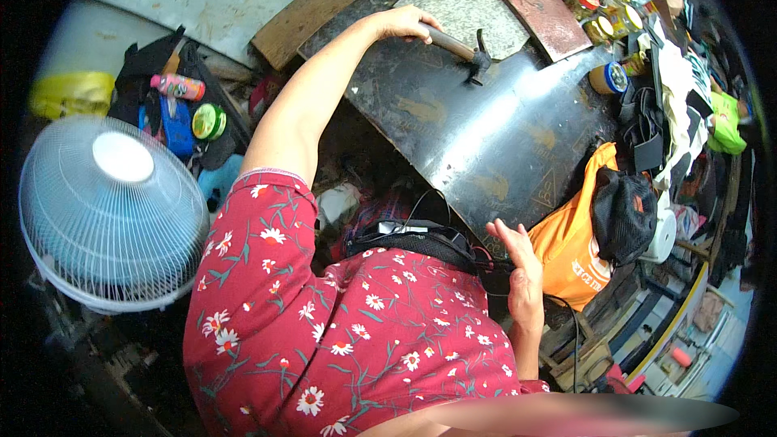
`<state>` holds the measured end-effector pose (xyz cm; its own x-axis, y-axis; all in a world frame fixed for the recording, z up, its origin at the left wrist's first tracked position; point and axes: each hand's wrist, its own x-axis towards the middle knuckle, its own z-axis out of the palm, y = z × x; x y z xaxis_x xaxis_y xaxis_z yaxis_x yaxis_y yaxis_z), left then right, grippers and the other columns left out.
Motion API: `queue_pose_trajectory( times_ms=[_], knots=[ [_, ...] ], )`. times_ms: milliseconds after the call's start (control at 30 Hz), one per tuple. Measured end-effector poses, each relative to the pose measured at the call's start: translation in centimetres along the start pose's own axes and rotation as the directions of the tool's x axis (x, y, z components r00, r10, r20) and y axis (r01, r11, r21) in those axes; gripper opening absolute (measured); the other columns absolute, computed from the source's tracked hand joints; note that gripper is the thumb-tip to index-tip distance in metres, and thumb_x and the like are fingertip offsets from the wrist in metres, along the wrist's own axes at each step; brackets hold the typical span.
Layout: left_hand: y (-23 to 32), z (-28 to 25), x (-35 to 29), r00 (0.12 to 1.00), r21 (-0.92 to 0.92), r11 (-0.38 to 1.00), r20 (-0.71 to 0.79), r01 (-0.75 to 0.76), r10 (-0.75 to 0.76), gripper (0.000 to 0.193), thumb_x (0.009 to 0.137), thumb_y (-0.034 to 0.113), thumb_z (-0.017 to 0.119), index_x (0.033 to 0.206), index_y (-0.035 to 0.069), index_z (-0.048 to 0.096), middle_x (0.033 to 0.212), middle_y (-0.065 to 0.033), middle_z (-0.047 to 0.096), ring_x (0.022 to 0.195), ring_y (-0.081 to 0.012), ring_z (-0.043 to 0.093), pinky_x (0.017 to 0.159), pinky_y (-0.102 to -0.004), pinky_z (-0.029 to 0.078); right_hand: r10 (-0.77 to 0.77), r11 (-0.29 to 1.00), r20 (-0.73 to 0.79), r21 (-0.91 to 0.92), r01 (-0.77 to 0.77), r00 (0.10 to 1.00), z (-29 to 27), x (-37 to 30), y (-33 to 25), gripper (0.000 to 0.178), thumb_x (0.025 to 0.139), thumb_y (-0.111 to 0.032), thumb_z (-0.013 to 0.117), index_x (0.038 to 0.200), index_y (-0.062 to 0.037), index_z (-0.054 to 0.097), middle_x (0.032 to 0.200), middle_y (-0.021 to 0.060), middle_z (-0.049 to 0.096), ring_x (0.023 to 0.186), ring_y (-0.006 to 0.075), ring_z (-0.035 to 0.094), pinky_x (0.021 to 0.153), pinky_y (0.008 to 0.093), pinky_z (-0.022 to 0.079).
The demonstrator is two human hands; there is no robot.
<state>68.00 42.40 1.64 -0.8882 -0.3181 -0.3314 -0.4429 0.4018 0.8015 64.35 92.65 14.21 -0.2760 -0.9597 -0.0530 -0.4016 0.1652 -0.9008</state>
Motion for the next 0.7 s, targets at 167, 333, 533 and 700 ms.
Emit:
queue_pose_trajectory(
  times_ms=[167,333,533,700],
  knots=[
    [0.4,-2.5,0.9,0.992,-0.146,0.986,0.079,-0.081,0.094,0.045,0.077,0.014,0.071,0.122,0.009,0.07,0.075,0.0009,0.061,0.056,-0.0063,0.048,0.051,-0.0227,0.04,0.064,0.998,0.026,0.0,-0.064,0.998,2.6,1.4,-1.9,0.081,0.099,-0.067,0.026,0.141,-0.0032,0.054,0.133,0.0195,0.06,0.128,0.0358,0.053,0.116,0.0571,0.022],
    [0.6,-2.3,3.9,0.992,-0.093,0.989,-0.05,-0.116,0.112,0.043,0.079,0.017,0.077,0.122,0.012,0.07,0.075,0.0017,0.061,0.056,-0.0061,0.05,0.051,-0.0232,0.041,0.006,0.999,0.047,0.033,-0.008,0.999,3.2,2.5,-1.7,0.08,0.099,-0.066,0.026,0.142,-0.0036,0.052,0.131,0.0195,0.06,0.126,0.0362,0.054,0.116,0.0579,0.022],
    [-2.6,-1.3,5.6,0.893,-0.051,0.995,-0.446,-0.086,0.054,0.052,0.073,0.023,0.087,0.117,0.008,0.065,0.086,-0.0025,0.067,0.065,-0.011,0.058,0.054,-0.0275,0.047,0.017,0.995,0.062,0.097,-0.023,0.998,1.5,1.5,-1.9,0.077,0.1,-0.064,0.027,0.143,-0.0043,0.051,0.133,0.0189,0.06,0.127,0.0357,0.054,0.116,0.0581,0.022],
    [-3.9,0.1,6.0,0.807,0.312,0.95,-0.567,0.026,0.164,0.057,0.075,0.036,0.084,0.121,0.009,0.064,0.102,-0.0108,0.069,0.089,-0.0245,0.065,0.079,-0.0383,0.053,0.069,0.992,0.051,0.106,-0.074,0.996,0.8,1.4,-3.0,0.078,0.1,-0.064,0.026,0.144,-0.0047,0.05,0.132,0.0163,0.061,0.125,0.0345,0.056,0.116,0.0577,0.022]
  ],
)
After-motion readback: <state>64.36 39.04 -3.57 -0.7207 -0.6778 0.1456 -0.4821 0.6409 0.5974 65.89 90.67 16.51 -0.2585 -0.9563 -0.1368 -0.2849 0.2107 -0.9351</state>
